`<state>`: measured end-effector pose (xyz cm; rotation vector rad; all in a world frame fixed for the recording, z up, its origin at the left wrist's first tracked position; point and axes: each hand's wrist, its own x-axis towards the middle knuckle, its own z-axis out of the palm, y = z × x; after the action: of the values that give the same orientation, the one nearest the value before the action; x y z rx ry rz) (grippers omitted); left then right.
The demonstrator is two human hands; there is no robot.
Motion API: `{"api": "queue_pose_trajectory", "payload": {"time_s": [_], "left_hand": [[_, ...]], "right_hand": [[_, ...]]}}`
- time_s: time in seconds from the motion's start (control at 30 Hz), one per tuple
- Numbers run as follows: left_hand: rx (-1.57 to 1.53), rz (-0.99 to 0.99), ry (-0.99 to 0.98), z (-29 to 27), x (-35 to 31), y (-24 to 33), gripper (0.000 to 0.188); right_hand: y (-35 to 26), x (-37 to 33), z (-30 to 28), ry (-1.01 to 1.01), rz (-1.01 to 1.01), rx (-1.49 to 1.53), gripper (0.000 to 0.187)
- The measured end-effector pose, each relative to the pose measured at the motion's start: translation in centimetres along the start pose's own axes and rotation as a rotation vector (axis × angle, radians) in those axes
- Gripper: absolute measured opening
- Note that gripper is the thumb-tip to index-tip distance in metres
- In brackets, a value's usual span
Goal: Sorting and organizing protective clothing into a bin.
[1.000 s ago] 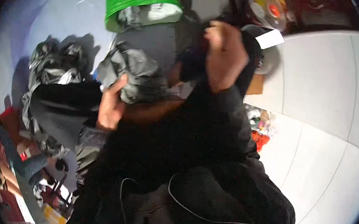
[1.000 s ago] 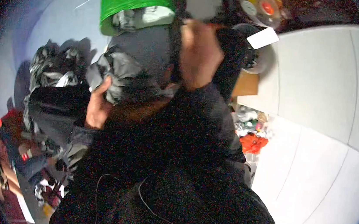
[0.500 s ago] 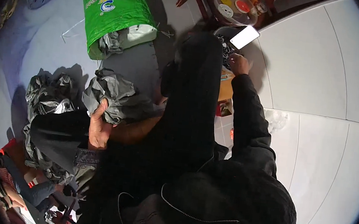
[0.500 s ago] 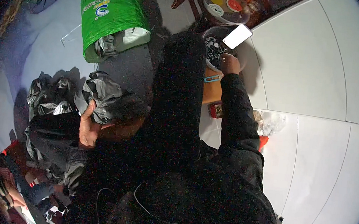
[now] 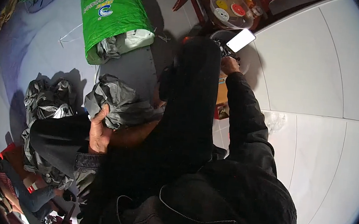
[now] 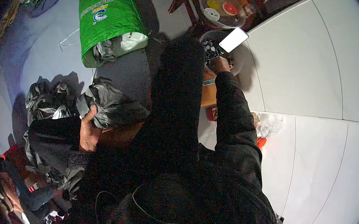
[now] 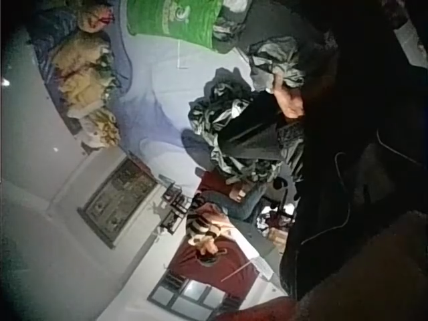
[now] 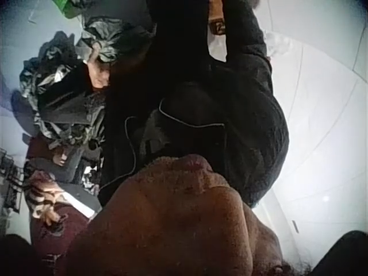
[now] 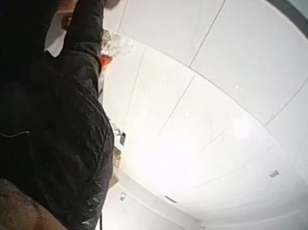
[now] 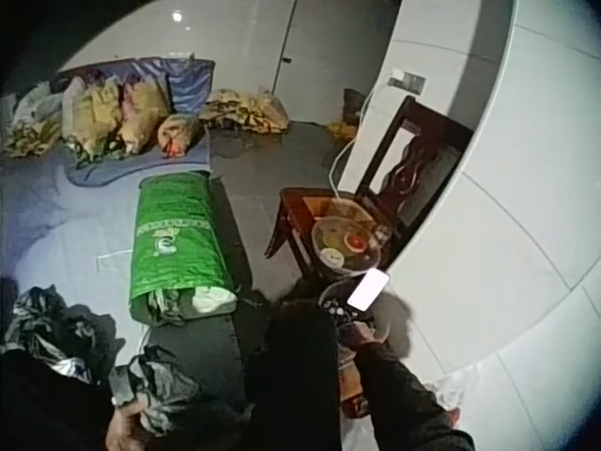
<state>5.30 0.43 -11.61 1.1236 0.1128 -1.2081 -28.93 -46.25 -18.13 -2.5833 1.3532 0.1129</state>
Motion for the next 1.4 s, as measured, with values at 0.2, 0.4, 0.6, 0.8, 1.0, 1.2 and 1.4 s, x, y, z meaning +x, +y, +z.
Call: {"api": "queue_pose_trajectory", "payload": {"time_s": [0.2, 0.4, 0.6, 0.8, 1.0, 1.2, 1.4], "left_hand": [[-0.189, -0.104, 0.053, 2.5, -1.2, 1.5, 0.052], [-0.176, -0.133, 0.088, 3.2, -1.6, 2.0, 0.051], [-0.192, -0.121, 0.047, 2.7, -1.1, 1.7, 0.052], [-0.169, -0.113, 0.070, 3.0, -1.3, 1.8, 0.055], [-0.151, -0.063, 0.073, 2.5, -1.2, 1.5, 0.057], [-0.108, -0.084, 0.084, 3.1, -1.8, 2.0, 0.057], [0.040, -0.022, 0.028, 1.2, -0.6, 1.1, 0.066]], "right_hand": [[2.2, 0.8, 0.6, -0.073, -0.019, 0.091, 0.021], [2.7, 1.1, 1.5, -0.048, -0.036, 0.103, 0.021], [3.2, 0.9, 1.6, 0.017, -0.066, 0.102, 0.021], [1.7, -0.2, 0.8, 0.196, -0.042, 0.107, 0.021], [1.6, -1.1, 0.3, 0.407, 0.063, 0.275, 0.019], [0.9, -2.8, -1.3, 0.430, 0.209, 0.703, 0.018], [-3.6, -5.7, -6.6, 0.482, 0.263, 1.441, 0.020]]}}
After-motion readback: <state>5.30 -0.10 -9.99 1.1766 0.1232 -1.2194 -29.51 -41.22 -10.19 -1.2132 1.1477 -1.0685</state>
